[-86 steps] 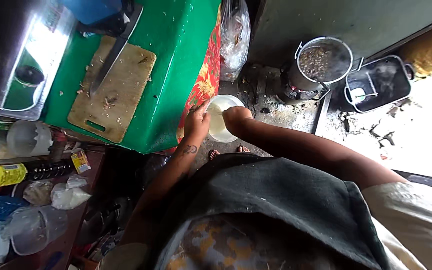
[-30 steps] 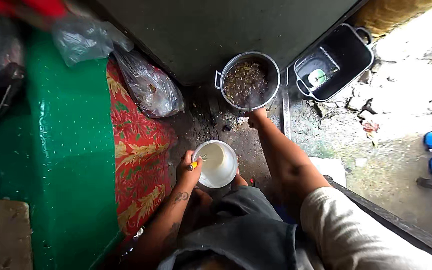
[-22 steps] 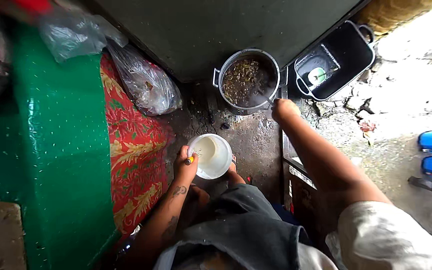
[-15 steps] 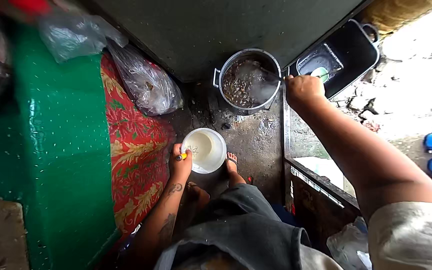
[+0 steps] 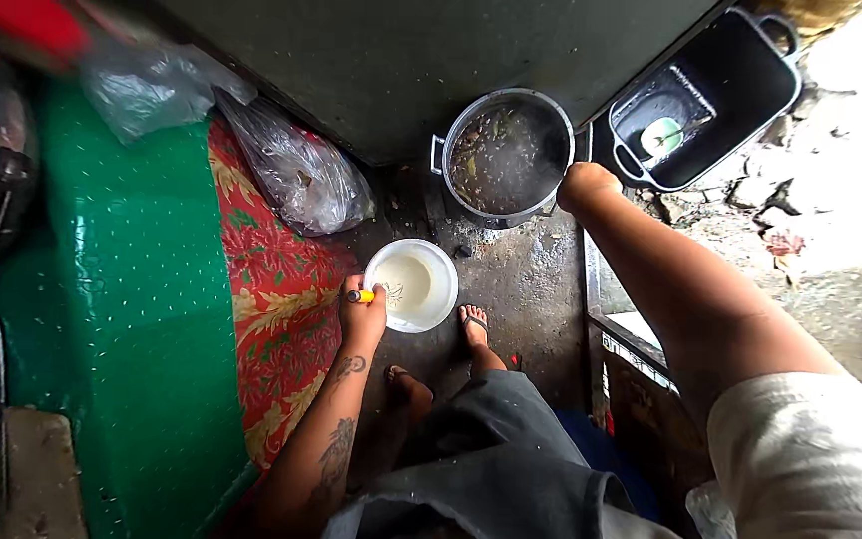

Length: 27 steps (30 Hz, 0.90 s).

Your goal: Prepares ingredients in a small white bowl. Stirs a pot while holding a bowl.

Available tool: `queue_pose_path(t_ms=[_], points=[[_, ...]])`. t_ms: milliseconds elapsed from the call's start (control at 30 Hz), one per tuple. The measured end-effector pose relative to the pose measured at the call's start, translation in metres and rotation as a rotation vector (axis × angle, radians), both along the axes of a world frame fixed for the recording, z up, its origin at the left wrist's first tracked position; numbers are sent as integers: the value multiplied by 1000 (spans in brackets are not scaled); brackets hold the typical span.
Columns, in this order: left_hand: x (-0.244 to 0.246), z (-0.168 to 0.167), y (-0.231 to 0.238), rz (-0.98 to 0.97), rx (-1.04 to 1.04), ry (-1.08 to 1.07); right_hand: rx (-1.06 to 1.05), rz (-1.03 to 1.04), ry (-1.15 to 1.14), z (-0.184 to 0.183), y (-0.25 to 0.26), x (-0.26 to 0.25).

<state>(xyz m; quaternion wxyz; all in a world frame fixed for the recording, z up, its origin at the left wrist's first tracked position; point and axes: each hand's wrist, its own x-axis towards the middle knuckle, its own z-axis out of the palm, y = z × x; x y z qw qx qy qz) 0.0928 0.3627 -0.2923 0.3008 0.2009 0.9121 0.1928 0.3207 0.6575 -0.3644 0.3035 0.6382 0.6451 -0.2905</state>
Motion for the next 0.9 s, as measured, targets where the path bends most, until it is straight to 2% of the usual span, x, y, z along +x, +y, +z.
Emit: queue_pose_path(t_ms=[233,333,500,600,733,800,900], points=[[-15,-13,34,-3,72,17,-152,-41,246,-47,-17,7],[-19,-15,57,-39,82,40,-141,-345,396,-82,-32,21],[-28,-17,94,-83,71,44,-229,-644,559,-95,-51,54],[-31,-22,111,-68,104,23,-132,-552,553,-80,-58,72],[-36,-20,126,-68,67,60,37,-281,415,-26,-46,86],[-38,-17,133,-86,60,68,113,-202,318,2,-35,83],[-41,-14,141,-157,67,85,213,-141,211,25,-17,66]])
